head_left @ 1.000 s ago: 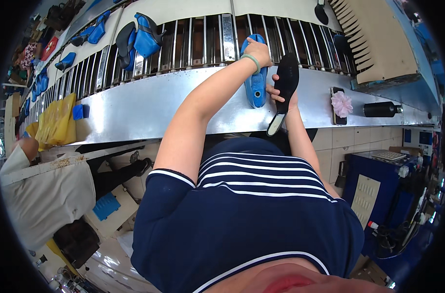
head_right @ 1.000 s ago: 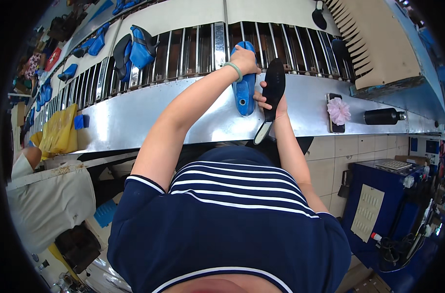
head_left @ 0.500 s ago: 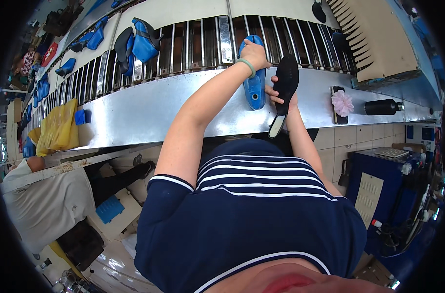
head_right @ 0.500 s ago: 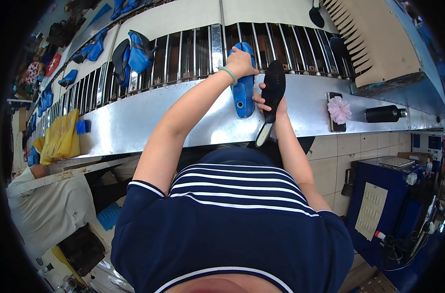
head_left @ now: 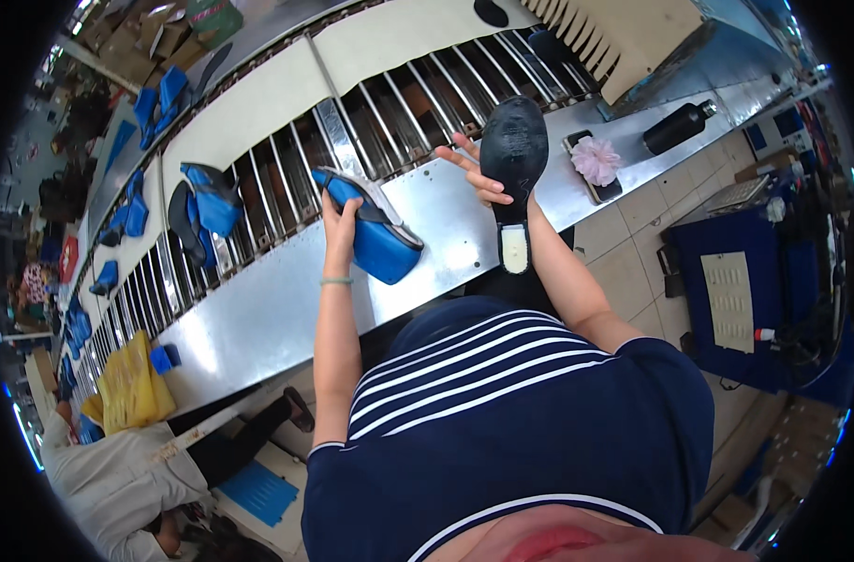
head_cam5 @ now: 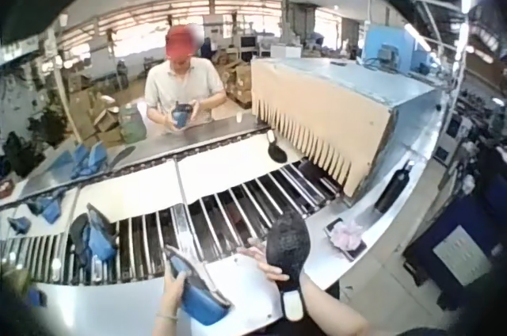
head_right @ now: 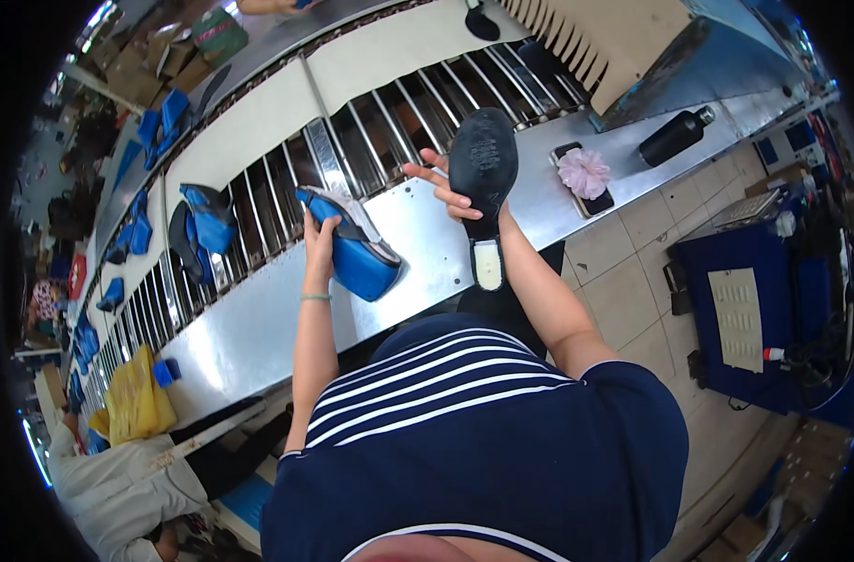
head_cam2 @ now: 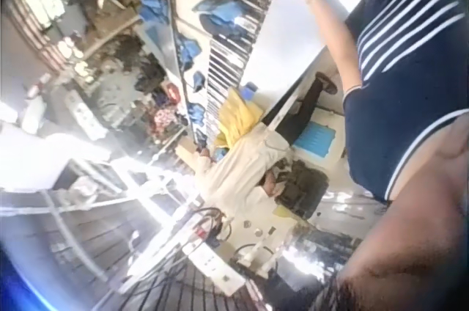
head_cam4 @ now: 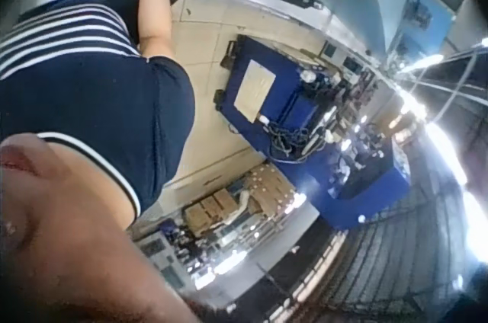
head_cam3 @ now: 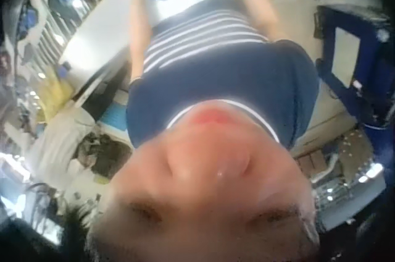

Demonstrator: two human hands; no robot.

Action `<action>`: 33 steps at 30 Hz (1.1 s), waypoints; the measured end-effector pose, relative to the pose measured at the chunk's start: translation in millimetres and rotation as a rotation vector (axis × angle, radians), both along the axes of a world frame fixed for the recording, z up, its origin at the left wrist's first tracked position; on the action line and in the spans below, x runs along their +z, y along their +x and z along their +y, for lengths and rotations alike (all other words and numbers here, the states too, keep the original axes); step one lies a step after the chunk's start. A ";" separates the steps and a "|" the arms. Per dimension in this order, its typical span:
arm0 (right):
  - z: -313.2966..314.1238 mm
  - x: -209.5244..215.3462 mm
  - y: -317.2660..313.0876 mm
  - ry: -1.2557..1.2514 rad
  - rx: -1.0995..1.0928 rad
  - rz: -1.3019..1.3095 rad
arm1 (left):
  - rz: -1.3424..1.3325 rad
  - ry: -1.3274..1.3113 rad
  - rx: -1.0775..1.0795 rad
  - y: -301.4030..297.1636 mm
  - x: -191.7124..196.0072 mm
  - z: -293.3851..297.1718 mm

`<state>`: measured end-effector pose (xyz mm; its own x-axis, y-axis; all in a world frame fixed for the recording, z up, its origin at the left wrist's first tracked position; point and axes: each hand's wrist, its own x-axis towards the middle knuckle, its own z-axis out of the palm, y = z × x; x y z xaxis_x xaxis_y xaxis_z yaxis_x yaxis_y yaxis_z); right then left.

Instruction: Assembling and inspecting shoe components on a conveyor belt.

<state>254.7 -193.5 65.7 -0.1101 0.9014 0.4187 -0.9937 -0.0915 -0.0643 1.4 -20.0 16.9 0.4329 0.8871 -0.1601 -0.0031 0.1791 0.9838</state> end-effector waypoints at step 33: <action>-62.7 -16.2 14.0 -0.824 -0.496 -0.479 | -0.662 -0.122 -0.248 -60.4 85.1 16.4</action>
<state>268.7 -256.2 49.5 0.3541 0.8757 -0.3283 -0.8197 0.1216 -0.5598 -59.0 -3.5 102.0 0.6603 0.7423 0.1141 -0.5373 0.3608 0.7623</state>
